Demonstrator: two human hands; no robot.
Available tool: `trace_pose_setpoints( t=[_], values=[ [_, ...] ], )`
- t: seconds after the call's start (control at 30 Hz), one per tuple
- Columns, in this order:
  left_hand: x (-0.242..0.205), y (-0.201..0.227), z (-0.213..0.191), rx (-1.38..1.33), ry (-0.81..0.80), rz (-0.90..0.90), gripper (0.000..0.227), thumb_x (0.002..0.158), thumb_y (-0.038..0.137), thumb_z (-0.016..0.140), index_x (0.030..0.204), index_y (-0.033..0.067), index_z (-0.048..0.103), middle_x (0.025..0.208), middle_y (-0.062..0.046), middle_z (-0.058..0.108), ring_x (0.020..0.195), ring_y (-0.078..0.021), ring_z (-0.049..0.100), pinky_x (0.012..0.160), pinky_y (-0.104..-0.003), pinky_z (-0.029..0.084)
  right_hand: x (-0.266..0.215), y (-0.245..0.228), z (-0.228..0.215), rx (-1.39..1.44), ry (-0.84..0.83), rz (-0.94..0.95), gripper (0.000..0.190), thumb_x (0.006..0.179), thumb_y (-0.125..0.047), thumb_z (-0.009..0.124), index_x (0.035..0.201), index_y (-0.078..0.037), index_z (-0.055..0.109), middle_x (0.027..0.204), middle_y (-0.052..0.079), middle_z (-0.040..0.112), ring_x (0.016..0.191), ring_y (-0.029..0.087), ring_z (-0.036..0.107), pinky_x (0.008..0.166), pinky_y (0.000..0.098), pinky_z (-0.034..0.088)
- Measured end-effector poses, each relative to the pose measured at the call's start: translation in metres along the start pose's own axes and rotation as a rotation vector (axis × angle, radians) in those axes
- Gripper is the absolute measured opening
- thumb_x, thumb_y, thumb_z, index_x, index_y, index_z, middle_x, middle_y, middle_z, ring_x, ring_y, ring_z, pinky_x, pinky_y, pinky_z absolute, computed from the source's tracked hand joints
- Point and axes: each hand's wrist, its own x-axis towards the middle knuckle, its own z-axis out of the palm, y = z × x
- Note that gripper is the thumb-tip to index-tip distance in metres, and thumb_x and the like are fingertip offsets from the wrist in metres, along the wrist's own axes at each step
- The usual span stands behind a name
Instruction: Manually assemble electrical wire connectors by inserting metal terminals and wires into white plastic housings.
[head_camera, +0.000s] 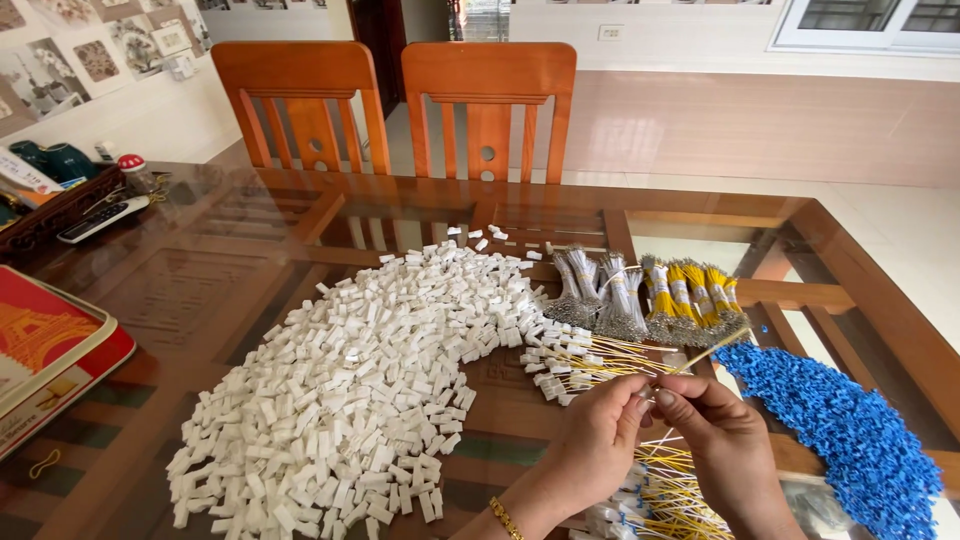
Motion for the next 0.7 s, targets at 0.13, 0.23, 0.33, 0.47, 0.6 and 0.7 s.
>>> trace_pose_setpoints(
  t=[0.13,0.23,0.33,0.47,0.6,0.7],
  values=[
    [0.001,-0.010,0.000,0.103,0.103,-0.014,0.019,0.103,0.009,0.050,0.117,-0.0012,0.059,0.076,-0.008,0.062,0.060,-0.0177,0.057,0.053,-0.034,0.047,0.004,0.010,-0.005,-0.030,-0.014,-0.047,0.027,0.094,0.009,0.061,0.120,0.014,0.066,0.093,0.025,0.067,0.086,0.031,0.064,0.082,0.0421,0.055],
    [0.001,-0.018,0.000,0.071,0.135,-0.047,0.015,0.105,0.009,0.051,0.112,-0.0004,0.060,0.074,-0.005,0.059,0.059,-0.0140,0.053,0.052,-0.031,0.045,0.004,0.012,-0.004,-0.037,0.024,-0.046,0.022,0.097,0.009,0.061,0.117,0.014,0.068,0.093,0.024,0.068,0.088,0.030,0.065,0.080,0.0400,0.053],
    [-0.001,-0.021,0.003,0.058,0.184,0.012,0.015,0.099,0.005,0.059,0.112,-0.0005,0.063,0.078,-0.007,0.066,0.059,-0.0163,0.057,0.053,-0.032,0.047,-0.001,0.005,0.003,-0.103,0.051,-0.052,0.021,0.096,0.008,0.061,0.115,0.013,0.070,0.095,0.024,0.071,0.090,0.031,0.069,0.082,0.0400,0.056],
    [-0.004,-0.011,0.004,-0.046,0.086,-0.061,0.012,0.100,0.010,0.063,0.108,0.0021,0.066,0.077,-0.005,0.068,0.062,-0.0134,0.062,0.053,-0.029,0.049,-0.001,0.008,0.001,-0.167,0.032,-0.139,0.023,0.091,0.007,0.067,0.113,0.010,0.071,0.101,0.022,0.078,0.088,0.025,0.072,0.081,0.0337,0.060],
    [-0.005,-0.009,0.007,-0.085,0.110,-0.053,0.011,0.099,0.010,0.065,0.107,0.0022,0.068,0.070,-0.003,0.067,0.054,-0.0101,0.055,0.046,-0.028,0.043,0.000,0.007,-0.001,-0.200,0.040,-0.135,0.019,0.090,0.003,0.069,0.108,0.010,0.073,0.093,0.022,0.079,0.081,0.025,0.073,0.077,0.0348,0.061],
    [-0.005,-0.010,0.010,-0.156,0.079,-0.122,0.009,0.100,0.008,0.064,0.107,0.0035,0.065,0.084,-0.003,0.072,0.059,-0.0099,0.062,0.050,-0.025,0.049,-0.001,0.003,0.003,-0.177,0.025,-0.086,0.017,0.094,0.004,0.066,0.107,0.011,0.073,0.090,0.023,0.075,0.082,0.027,0.071,0.076,0.0378,0.062]
  ],
)
